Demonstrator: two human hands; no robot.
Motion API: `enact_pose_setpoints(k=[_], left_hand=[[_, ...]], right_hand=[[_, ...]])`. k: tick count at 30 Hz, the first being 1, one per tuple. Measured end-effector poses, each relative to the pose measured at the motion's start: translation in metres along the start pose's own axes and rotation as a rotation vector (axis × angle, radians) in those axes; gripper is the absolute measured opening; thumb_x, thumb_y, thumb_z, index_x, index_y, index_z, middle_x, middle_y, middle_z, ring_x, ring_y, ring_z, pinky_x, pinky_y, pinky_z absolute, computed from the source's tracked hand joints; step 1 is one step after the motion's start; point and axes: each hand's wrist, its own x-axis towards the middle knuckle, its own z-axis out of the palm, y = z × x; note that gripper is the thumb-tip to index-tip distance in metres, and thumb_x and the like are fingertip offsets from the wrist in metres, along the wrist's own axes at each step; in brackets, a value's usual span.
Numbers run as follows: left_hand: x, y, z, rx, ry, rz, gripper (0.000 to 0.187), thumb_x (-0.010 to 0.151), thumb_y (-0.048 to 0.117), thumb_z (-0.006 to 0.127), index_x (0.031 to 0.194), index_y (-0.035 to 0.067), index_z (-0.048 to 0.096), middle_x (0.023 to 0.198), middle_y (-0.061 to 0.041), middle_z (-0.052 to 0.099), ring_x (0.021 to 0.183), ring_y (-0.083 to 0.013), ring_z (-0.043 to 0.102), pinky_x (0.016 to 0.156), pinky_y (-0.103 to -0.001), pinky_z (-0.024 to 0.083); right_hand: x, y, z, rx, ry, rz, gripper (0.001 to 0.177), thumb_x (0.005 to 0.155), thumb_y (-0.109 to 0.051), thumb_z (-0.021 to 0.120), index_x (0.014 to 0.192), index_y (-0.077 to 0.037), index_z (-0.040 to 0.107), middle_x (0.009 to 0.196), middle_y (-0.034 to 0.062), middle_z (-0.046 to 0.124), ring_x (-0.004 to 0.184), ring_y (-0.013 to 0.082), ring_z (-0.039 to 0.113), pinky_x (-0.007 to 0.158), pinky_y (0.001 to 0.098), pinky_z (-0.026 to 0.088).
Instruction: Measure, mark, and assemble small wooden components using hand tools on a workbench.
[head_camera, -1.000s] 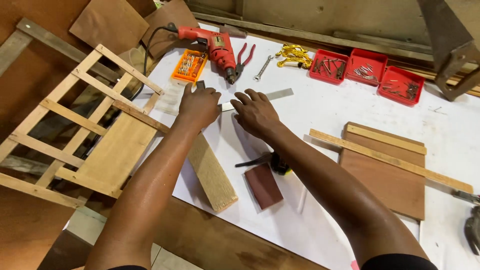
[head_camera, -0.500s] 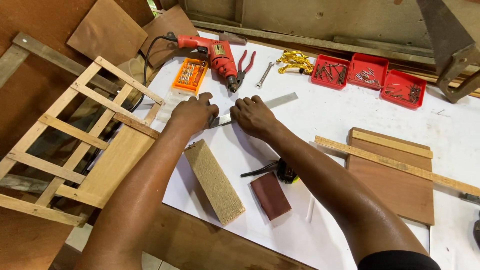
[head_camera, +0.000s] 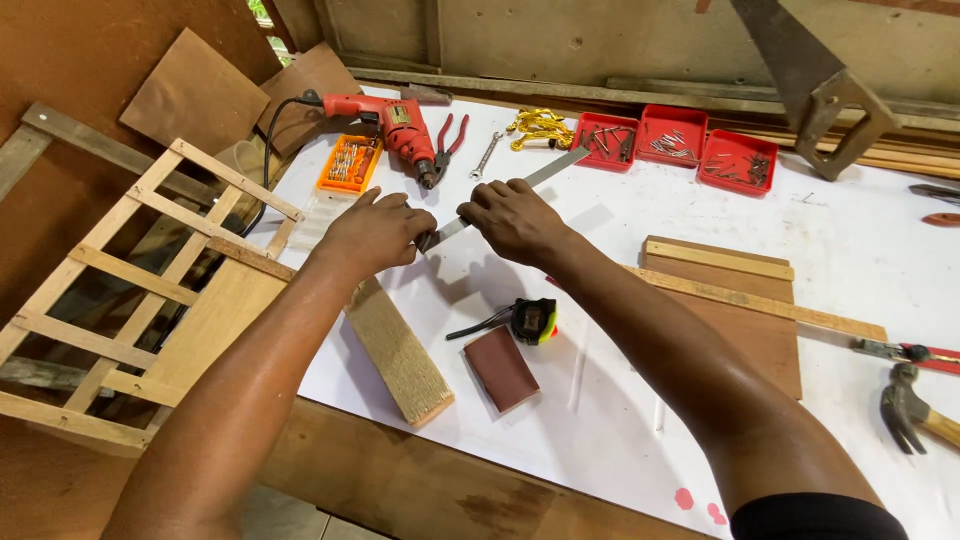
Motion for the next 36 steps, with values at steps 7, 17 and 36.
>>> enact_pose_setpoints(k=[7, 17, 36], left_hand=[[-0.008, 0.053, -0.036, 0.026, 0.286, 0.283, 0.041, 0.085, 0.031, 0.071, 0.122, 0.018, 0.058, 0.117, -0.003, 0.067, 0.123, -0.0218, 0.061, 0.119, -0.051, 0.034], [0.042, 0.221, -0.062, -0.168, 0.330, 0.516, 0.037, 0.097, 0.040, 0.066, 0.113, 0.009, 0.056, 0.106, -0.009, 0.062, 0.099, -0.0281, 0.065, 0.084, -0.043, 0.055], [0.114, 0.345, -0.042, -0.388, 0.235, 0.562, 0.037, 0.090, 0.042, 0.074, 0.109, 0.011, 0.071, 0.107, -0.005, 0.067, 0.100, -0.0246, 0.065, 0.082, -0.041, 0.056]], right_hand=[[-0.068, 0.017, -0.062, 0.019, 0.061, -0.021, 0.028, 0.098, -0.015, 0.053, 0.123, -0.015, 0.065, 0.113, 0.0068, 0.064, 0.111, 0.0253, 0.061, 0.097, 0.0440, 0.045], [-0.230, 0.075, -0.103, -0.059, 0.221, 0.188, 0.031, 0.103, -0.025, 0.060, 0.134, -0.021, 0.065, 0.139, 0.0126, 0.061, 0.130, 0.0347, 0.052, 0.105, 0.0501, 0.040], [-0.388, 0.104, -0.090, 0.150, -0.064, 0.864, 0.023, 0.099, -0.028, 0.064, 0.117, -0.016, 0.072, 0.110, 0.0078, 0.071, 0.104, 0.0288, 0.065, 0.090, 0.0452, 0.054]])
